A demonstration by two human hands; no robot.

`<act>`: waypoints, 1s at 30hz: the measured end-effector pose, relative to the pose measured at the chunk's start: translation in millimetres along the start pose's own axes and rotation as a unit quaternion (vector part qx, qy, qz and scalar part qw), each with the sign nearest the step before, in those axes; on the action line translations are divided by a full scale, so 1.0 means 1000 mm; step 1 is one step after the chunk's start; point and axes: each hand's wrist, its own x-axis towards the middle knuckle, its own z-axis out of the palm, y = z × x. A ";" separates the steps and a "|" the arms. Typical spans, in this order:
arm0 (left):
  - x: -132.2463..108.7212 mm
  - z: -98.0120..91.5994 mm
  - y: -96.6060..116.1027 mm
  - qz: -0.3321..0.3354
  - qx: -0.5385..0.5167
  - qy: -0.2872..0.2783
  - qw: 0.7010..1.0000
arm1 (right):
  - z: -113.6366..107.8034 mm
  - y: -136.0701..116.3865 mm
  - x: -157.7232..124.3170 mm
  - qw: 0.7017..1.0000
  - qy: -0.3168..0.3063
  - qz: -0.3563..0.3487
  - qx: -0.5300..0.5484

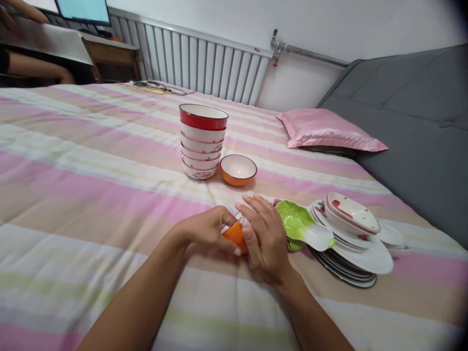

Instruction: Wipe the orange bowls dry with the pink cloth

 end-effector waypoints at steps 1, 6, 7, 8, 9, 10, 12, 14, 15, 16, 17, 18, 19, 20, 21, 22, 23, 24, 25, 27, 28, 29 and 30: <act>0.001 0.001 -0.001 0.008 0.007 0.019 1.000 | 0.001 -0.003 0.000 0.999 -0.005 -0.022 -0.026; 0.004 0.002 0.001 0.035 0.048 0.056 0.997 | 0.005 -0.013 0.001 0.993 -0.033 -0.087 -0.074; 0.004 0.002 0.002 0.027 0.055 0.055 0.997 | 0.005 -0.014 0.001 0.992 -0.036 -0.093 -0.077; 0.004 0.002 0.003 0.019 0.061 0.054 0.996 | 0.005 -0.014 0.001 0.991 -0.037 -0.099 -0.078; 0.003 0.002 0.004 0.016 0.065 0.055 0.996 | 0.005 -0.014 0.001 0.991 -0.036 -0.103 -0.079; 0.003 0.002 0.004 0.017 0.068 0.055 0.996 | 0.005 -0.013 0.001 0.991 -0.033 -0.105 -0.078; 0.003 0.003 0.003 0.025 0.065 0.051 0.996 | 0.005 -0.012 0.001 0.991 -0.025 -0.102 -0.077; 0.003 0.003 0.000 0.030 0.055 0.046 0.997 | 0.005 -0.011 0.002 0.992 -0.014 -0.093 -0.079; 0.003 0.003 -0.002 0.029 0.050 0.046 0.997 | 0.005 -0.011 0.002 0.993 -0.009 -0.086 -0.079; 0.002 0.003 -0.003 0.029 0.043 0.044 0.998 | 0.005 -0.010 0.002 0.994 -0.004 -0.078 -0.078; 0.002 0.003 -0.004 0.028 0.035 0.037 0.998 | 0.005 -0.010 0.002 0.995 0.002 -0.068 -0.074; 0.001 0.003 -0.004 0.026 0.026 0.026 0.999 | 0.005 -0.009 0.002 0.996 0.008 -0.056 -0.068; 0.000 0.003 -0.004 0.022 0.018 0.011 1.000 | 0.004 -0.008 0.002 0.997 0.012 -0.042 -0.059; 0.000 0.002 -0.004 0.016 0.012 -0.006 1.000 | 0.004 -0.007 0.002 0.999 0.014 -0.026 -0.046; -0.001 0.002 -0.003 0.010 0.007 -0.024 1.000 | 0.003 -0.006 0.002 0.999 0.017 -0.008 -0.029; -0.001 0.001 -0.002 0.003 0.005 -0.037 0.999 | 0.002 -0.005 0.002 1.000 0.020 0.010 -0.008; -0.002 0.001 -0.002 -0.004 0.003 -0.045 0.999 | 0.001 -0.003 0.002 0.999 0.023 0.028 0.018; -0.002 0.001 -0.001 -0.011 -0.001 -0.051 0.999 | 0.000 -0.001 0.003 0.997 0.026 0.051 0.050; -0.002 0.001 -0.001 -0.017 -0.008 -0.056 0.998 | 0.000 0.001 0.004 0.993 0.029 0.077 0.086; -0.002 0.001 -0.001 -0.021 -0.022 -0.068 0.997 | -0.001 0.005 0.004 0.976 0.036 0.140 0.165; -0.002 0.001 -0.001 -0.020 -0.025 -0.074 0.997 | 0.000 0.008 0.005 0.962 0.040 0.174 0.205; -0.002 0.001 -0.001 -0.017 -0.025 -0.079 0.996 | 0.001 0.011 0.004 0.946 0.043 0.207 0.245; -0.002 0.002 -0.001 -0.016 -0.021 -0.082 0.996 | 0.002 0.013 0.004 0.929 0.045 0.236 0.280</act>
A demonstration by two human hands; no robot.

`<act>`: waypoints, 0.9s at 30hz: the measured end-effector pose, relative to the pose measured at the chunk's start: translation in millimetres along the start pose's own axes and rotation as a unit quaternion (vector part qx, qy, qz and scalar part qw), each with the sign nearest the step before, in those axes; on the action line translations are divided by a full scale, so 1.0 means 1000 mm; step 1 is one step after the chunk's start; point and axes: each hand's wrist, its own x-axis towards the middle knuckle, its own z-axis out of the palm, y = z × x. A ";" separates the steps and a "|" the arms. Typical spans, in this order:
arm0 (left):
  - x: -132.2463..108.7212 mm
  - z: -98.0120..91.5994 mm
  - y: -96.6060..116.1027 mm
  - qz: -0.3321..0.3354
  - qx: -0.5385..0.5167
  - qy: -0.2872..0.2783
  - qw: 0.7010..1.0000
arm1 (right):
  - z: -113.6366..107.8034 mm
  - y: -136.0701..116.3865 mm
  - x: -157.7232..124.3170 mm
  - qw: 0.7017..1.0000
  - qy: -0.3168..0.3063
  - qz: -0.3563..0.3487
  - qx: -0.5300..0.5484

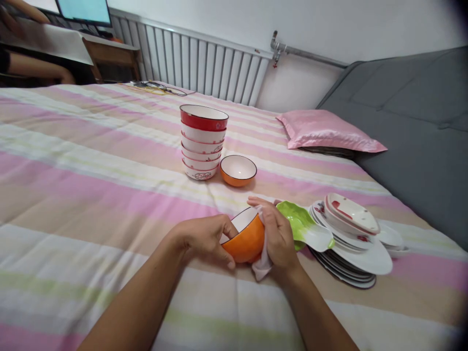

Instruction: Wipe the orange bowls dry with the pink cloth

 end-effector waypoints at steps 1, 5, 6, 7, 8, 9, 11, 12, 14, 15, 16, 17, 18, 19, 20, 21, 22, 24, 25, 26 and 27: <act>0.000 0.000 0.000 0.000 0.004 -0.001 1.000 | 0.000 0.003 0.001 0.999 0.002 0.027 0.032; 0.000 0.000 0.002 0.000 -0.003 0.012 1.000 | 0.002 0.012 0.002 0.986 0.043 0.083 0.140; 0.000 -0.001 0.003 -0.001 -0.010 0.016 1.000 | 0.003 0.014 0.002 0.980 0.060 0.084 0.167; 0.000 -0.001 0.004 -0.004 -0.018 0.024 1.000 | 0.004 0.015 0.002 0.975 0.077 0.082 0.191; 0.000 -0.002 0.004 -0.010 -0.027 0.034 0.999 | 0.005 0.016 0.002 0.971 0.091 0.076 0.209; 0.000 -0.002 0.005 -0.017 -0.033 0.045 0.998 | 0.005 0.017 0.002 0.968 0.104 0.067 0.219; -0.001 -0.003 0.005 -0.029 -0.037 0.071 0.996 | 0.005 0.018 0.003 0.967 0.131 0.047 0.215; -0.001 -0.004 0.005 -0.031 -0.036 0.081 0.996 | 0.004 0.018 0.003 0.968 0.142 0.040 0.202; -0.001 -0.004 0.005 -0.030 -0.031 0.089 0.995 | 0.003 0.019 0.003 0.975 0.153 0.036 0.158; -0.001 -0.004 0.006 -0.027 -0.030 0.091 0.995 | 0.003 0.018 0.003 0.978 0.152 0.041 0.136; -0.001 -0.004 0.006 -0.024 -0.031 0.095 0.995 | 0.003 0.017 0.003 0.981 0.146 0.047 0.119; -0.001 -0.004 0.006 -0.019 -0.033 0.103 0.994 | 0.003 0.015 0.002 0.983 0.139 0.054 0.106; -0.001 -0.004 0.006 -0.012 -0.040 0.114 0.993 | 0.004 0.014 0.001 0.985 0.128 0.057 0.096; 0.000 -0.004 0.007 -0.003 -0.051 0.126 0.991 | 0.004 0.012 0.000 0.988 0.112 0.057 0.085; 0.000 -0.004 0.008 0.007 -0.066 0.140 0.988 | 0.004 0.011 -0.001 0.992 0.093 0.053 0.072; 0.000 -0.004 0.008 0.017 -0.083 0.152 0.985 | 0.005 0.010 -0.002 0.995 0.071 0.046 0.057; 0.000 -0.004 0.009 0.026 -0.100 0.164 0.981 | 0.005 0.009 -0.002 0.997 0.050 0.039 0.044; 0.001 -0.004 0.009 0.037 -0.127 0.183 0.974 | 0.005 0.010 -0.004 0.999 0.021 0.030 0.029; 0.002 -0.004 0.010 0.038 -0.137 0.192 0.971 | 0.004 0.012 -0.004 0.999 0.011 0.028 0.025; 0.002 -0.004 0.010 0.037 -0.146 0.199 0.968 | 0.003 0.013 -0.004 0.999 0.004 0.026 0.023; 0.003 -0.004 0.010 0.034 -0.154 0.205 0.966 | 0.003 0.015 -0.004 1.000 -0.002 0.024 0.019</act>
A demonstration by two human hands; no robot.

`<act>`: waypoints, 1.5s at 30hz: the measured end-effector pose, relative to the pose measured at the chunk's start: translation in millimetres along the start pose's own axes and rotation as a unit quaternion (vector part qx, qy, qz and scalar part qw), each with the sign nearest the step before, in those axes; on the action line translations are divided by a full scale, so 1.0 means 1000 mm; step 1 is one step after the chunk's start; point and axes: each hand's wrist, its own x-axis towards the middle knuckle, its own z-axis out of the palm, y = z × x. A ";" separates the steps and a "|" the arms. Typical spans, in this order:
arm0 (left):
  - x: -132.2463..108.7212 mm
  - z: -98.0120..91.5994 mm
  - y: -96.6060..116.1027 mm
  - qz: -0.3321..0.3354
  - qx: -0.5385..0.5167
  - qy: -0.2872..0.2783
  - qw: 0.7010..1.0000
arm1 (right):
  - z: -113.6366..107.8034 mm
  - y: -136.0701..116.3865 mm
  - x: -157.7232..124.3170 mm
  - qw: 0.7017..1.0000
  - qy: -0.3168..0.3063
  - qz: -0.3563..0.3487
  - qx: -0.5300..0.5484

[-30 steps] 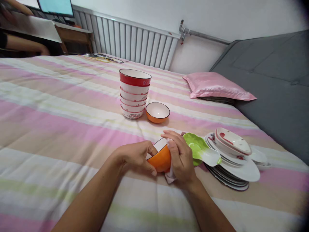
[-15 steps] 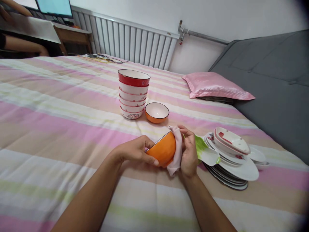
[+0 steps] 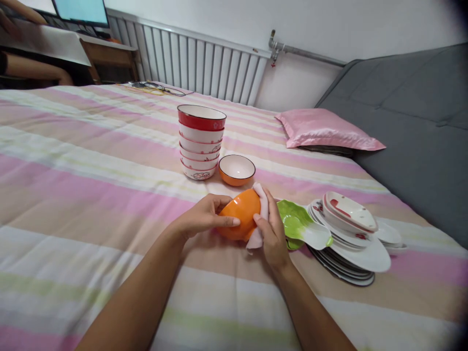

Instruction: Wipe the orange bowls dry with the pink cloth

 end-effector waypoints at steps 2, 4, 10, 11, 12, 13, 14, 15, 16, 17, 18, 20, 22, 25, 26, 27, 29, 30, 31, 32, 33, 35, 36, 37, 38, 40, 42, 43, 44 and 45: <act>0.000 0.000 0.000 -0.008 -0.005 0.015 1.000 | -0.002 0.002 0.000 1.000 -0.012 -0.008 -0.014; 0.000 0.000 0.000 -0.014 0.000 0.027 1.000 | -0.003 0.002 0.001 0.999 -0.023 -0.025 -0.033; 0.001 -0.002 -0.003 -0.019 0.019 0.055 0.998 | -0.002 -0.007 0.000 0.970 -0.059 -0.151 -0.181; 0.002 -0.002 -0.003 -0.015 0.025 0.057 0.998 | -0.001 -0.008 0.000 0.960 -0.068 -0.172 -0.210; 0.002 -0.002 -0.004 -0.011 0.031 0.059 0.998 | 0.000 -0.010 -0.001 0.949 -0.079 -0.191 -0.237; 0.002 -0.001 -0.004 -0.005 0.038 0.061 0.997 | 0.001 -0.010 -0.002 0.938 -0.089 -0.208 -0.261; 0.002 -0.001 -0.004 -0.001 0.046 0.063 0.997 | 0.002 -0.011 -0.002 0.929 -0.097 -0.223 -0.280; 0.002 -0.001 -0.004 0.003 0.051 0.065 0.997 | 0.002 -0.011 -0.003 0.922 -0.100 -0.232 -0.292; 0.002 -0.001 -0.004 0.003 0.054 0.062 0.997 | 0.003 -0.011 -0.003 0.920 -0.101 -0.235 -0.298; 0.002 -0.001 -0.003 -0.001 0.059 0.051 0.997 | 0.002 -0.011 -0.003 0.921 -0.098 -0.232 -0.299; 0.001 -0.001 -0.003 -0.010 0.067 0.033 0.997 | 0.002 -0.010 -0.003 0.924 -0.094 -0.225 -0.294; 0.000 -0.003 -0.004 -0.041 0.098 -0.008 0.994 | 0.000 -0.009 -0.003 0.933 -0.087 -0.207 -0.280; 0.000 -0.005 -0.007 -0.086 0.154 -0.029 0.984 | -0.001 -0.008 -0.002 0.941 -0.082 -0.194 -0.264; 0.001 -0.007 -0.012 -0.148 0.253 -0.006 0.956 | -0.002 -0.007 -0.001 0.949 -0.078 -0.184 -0.245; 0.002 -0.008 -0.013 -0.158 0.274 -0.001 0.949 | -0.002 -0.007 -0.001 0.950 -0.076 -0.183 -0.242; 0.002 -0.008 -0.014 -0.164 0.285 0.000 0.944 | -0.002 -0.007 0.000 0.951 -0.074 -0.184 -0.239; 0.003 -0.009 -0.015 -0.163 0.283 -0.010 0.945 | -0.002 -0.007 0.000 0.952 -0.068 -0.186 -0.234; 0.003 -0.009 -0.014 -0.159 0.275 -0.019 0.948 | -0.002 -0.007 0.000 0.953 -0.065 -0.187 -0.229; 0.003 -0.009 -0.013 -0.153 0.266 -0.029 0.951 | -0.002 -0.008 0.000 0.955 -0.062 -0.188 -0.221; 0.002 -0.009 -0.012 -0.144 0.255 -0.041 0.955 | -0.003 -0.009 0.000 0.958 -0.058 -0.187 -0.208; 0.001 -0.009 -0.010 -0.130 0.241 -0.058 0.960 | -0.003 -0.009 -0.001 0.963 -0.054 -0.182 -0.190; -0.002 -0.008 -0.005 -0.093 0.196 -0.098 0.971 | -0.004 -0.012 -0.002 0.977 -0.045 -0.159 -0.135; -0.004 -0.007 -0.003 -0.074 0.166 -0.116 0.977 | -0.004 -0.013 -0.003 0.985 -0.041 -0.138 -0.099; -0.006 -0.007 -0.001 -0.057 0.130 -0.132 0.981 | -0.004 -0.014 -0.004 0.991 -0.042 -0.113 -0.060; -0.008 -0.006 0.001 -0.044 0.091 -0.144 0.984 | -0.004 -0.015 -0.005 0.995 -0.048 -0.087 -0.021; -0.011 -0.006 0.004 -0.033 0.021 -0.161 0.986 | -0.003 -0.017 -0.007 0.996 -0.072 -0.044 0.037; -0.013 -0.006 0.005 -0.038 -0.021 -0.174 0.984 | -0.002 -0.019 -0.009 0.994 -0.092 -0.038 0.048; -0.013 -0.007 0.005 -0.043 -0.029 -0.178 0.983 | -0.001 -0.020 -0.010 0.993 -0.095 -0.052 0.034; -0.013 -0.007 0.005 -0.048 -0.032 -0.178 0.982 | -0.001 -0.022 -0.010 0.992 -0.096 -0.075 0.011; -0.013 -0.007 0.004 -0.051 -0.030 -0.177 0.982 | -0.001 -0.023 -0.011 0.990 -0.097 -0.102 -0.018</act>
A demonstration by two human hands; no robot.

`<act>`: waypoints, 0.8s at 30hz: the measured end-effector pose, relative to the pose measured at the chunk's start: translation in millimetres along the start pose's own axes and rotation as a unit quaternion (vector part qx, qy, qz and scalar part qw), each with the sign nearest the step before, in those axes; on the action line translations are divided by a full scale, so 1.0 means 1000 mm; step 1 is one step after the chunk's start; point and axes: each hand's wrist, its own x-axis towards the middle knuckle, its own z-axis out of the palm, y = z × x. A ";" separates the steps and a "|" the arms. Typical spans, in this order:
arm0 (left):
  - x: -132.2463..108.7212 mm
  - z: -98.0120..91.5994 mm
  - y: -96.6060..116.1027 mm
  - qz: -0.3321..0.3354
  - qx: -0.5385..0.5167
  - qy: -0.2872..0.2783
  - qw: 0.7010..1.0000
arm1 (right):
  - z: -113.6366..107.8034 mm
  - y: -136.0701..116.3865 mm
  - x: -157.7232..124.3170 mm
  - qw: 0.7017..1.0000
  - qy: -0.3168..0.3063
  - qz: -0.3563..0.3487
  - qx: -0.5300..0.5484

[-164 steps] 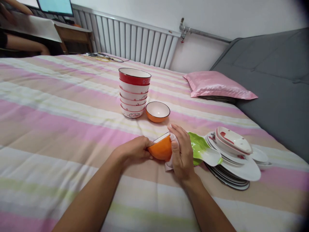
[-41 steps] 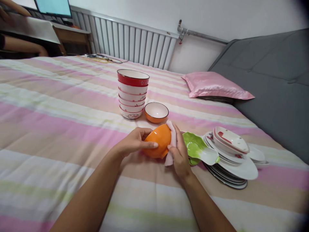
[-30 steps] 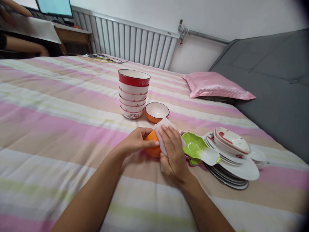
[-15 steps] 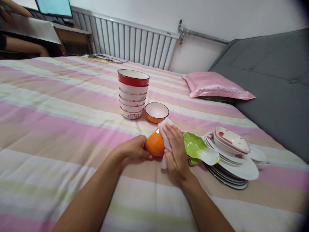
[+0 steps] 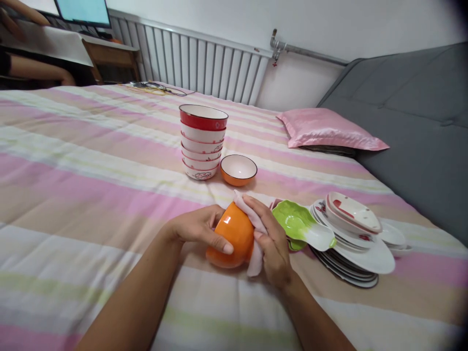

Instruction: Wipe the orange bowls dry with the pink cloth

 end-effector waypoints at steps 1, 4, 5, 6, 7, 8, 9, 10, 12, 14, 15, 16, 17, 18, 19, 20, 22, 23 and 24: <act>0.000 0.000 -0.001 -0.002 0.005 0.004 1.000 | 0.000 -0.002 0.000 0.999 -0.006 -0.024 -0.034; 0.001 0.000 -0.002 0.001 0.032 0.017 0.999 | 0.002 -0.011 -0.002 0.987 -0.036 -0.097 -0.127; 0.002 0.000 -0.002 0.009 0.043 0.020 0.999 | 0.003 -0.014 -0.003 0.980 -0.046 -0.118 -0.152; 0.002 0.000 -0.002 0.020 0.054 0.022 0.998 | 0.005 -0.017 -0.003 0.973 -0.056 -0.138 -0.176; 0.002 0.000 -0.001 0.034 0.068 0.024 0.997 | 0.006 -0.020 -0.004 0.966 -0.066 -0.155 -0.196; 0.002 0.001 0.000 0.046 0.083 0.026 0.995 | 0.008 -0.023 -0.004 0.960 -0.075 -0.167 -0.212; 0.002 0.001 0.000 0.055 0.098 0.029 0.993 | 0.009 -0.024 -0.004 0.955 -0.083 -0.175 -0.225; 0.002 0.001 0.001 0.059 0.112 0.032 0.991 | 0.009 -0.025 -0.004 0.952 -0.087 -0.177 -0.235; 0.002 0.002 0.000 0.058 0.128 0.045 0.989 | 0.010 -0.023 -0.003 0.950 -0.085 -0.171 -0.249; 0.002 0.002 -0.002 0.052 0.126 0.062 0.989 | 0.009 -0.019 -0.002 0.951 -0.073 -0.155 -0.257; 0.002 0.002 -0.003 0.044 0.119 0.065 0.990 | 0.009 -0.017 -0.001 0.953 -0.065 -0.147 -0.256; 0.003 0.002 -0.005 0.034 0.109 0.060 0.992 | 0.008 -0.015 0.000 0.957 -0.058 -0.138 -0.250; 0.003 0.002 -0.006 0.024 0.100 0.051 0.993 | 0.007 -0.014 0.000 0.961 -0.052 -0.127 -0.240; 0.003 0.003 -0.006 0.016 0.095 0.038 0.995 | 0.006 -0.012 0.001 0.967 -0.046 -0.114 -0.225; 0.004 0.003 -0.006 0.011 0.094 0.025 0.995 | 0.005 -0.012 0.002 0.972 -0.041 -0.099 -0.207; 0.004 0.004 -0.005 0.010 0.095 0.018 0.995 | 0.004 -0.011 0.003 0.978 -0.036 -0.080 -0.187; 0.005 0.005 -0.002 0.012 0.099 0.013 0.995 | 0.002 -0.009 0.004 0.990 -0.022 -0.033 -0.133; 0.005 0.006 -0.001 0.010 0.098 0.010 0.995 | 0.001 -0.008 0.005 0.995 -0.014 -0.005 -0.094; 0.004 0.007 0.001 0.006 0.096 0.004 0.995 | 0.001 -0.005 0.006 0.999 -0.006 0.027 -0.045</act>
